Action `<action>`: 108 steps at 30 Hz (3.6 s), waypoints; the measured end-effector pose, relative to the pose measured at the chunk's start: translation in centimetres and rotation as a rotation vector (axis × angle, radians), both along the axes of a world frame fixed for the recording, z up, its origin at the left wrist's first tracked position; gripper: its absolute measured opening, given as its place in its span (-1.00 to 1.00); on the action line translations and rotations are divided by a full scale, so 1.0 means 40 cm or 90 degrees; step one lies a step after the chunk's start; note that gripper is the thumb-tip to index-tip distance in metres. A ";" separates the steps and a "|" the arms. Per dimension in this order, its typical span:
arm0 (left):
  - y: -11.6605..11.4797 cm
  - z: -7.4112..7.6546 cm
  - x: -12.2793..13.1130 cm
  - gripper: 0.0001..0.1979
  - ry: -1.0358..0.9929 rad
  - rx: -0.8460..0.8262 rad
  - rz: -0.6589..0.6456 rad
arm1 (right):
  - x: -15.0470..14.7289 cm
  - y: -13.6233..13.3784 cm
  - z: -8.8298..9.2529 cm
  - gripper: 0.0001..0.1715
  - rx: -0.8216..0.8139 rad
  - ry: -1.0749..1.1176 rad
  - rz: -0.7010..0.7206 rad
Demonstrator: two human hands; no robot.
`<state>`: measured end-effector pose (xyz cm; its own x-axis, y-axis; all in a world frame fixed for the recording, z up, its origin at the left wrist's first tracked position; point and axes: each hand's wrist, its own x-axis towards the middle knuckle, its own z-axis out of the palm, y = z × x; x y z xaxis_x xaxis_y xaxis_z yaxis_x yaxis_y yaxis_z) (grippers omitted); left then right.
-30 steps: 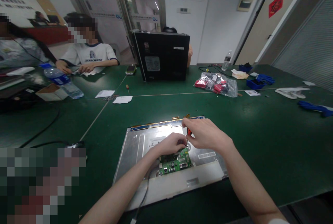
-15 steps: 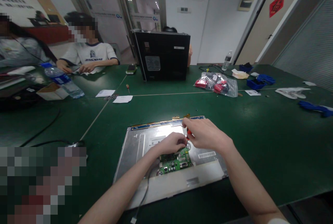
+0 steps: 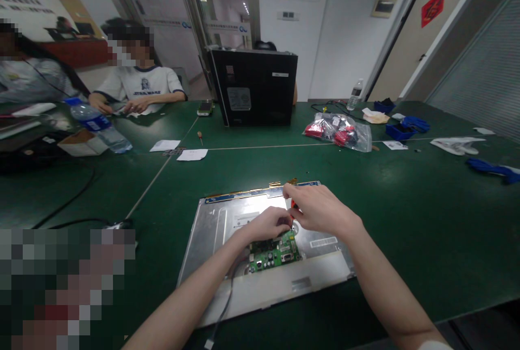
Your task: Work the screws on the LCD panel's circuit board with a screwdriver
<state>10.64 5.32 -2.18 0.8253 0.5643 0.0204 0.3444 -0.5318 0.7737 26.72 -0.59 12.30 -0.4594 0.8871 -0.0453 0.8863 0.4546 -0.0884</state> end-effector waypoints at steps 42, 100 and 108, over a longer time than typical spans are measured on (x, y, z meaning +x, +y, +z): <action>-0.006 0.015 0.001 -0.86 0.021 0.000 0.008 | 0.010 0.004 -0.011 -0.71 0.003 0.010 -0.015; -0.001 0.012 0.004 -0.87 0.021 0.004 0.010 | 0.011 -0.013 0.008 -0.75 0.001 -0.009 -0.008; -0.010 0.029 0.001 -0.89 0.035 0.009 0.020 | -0.004 0.004 -0.004 -0.79 0.026 -0.040 -0.064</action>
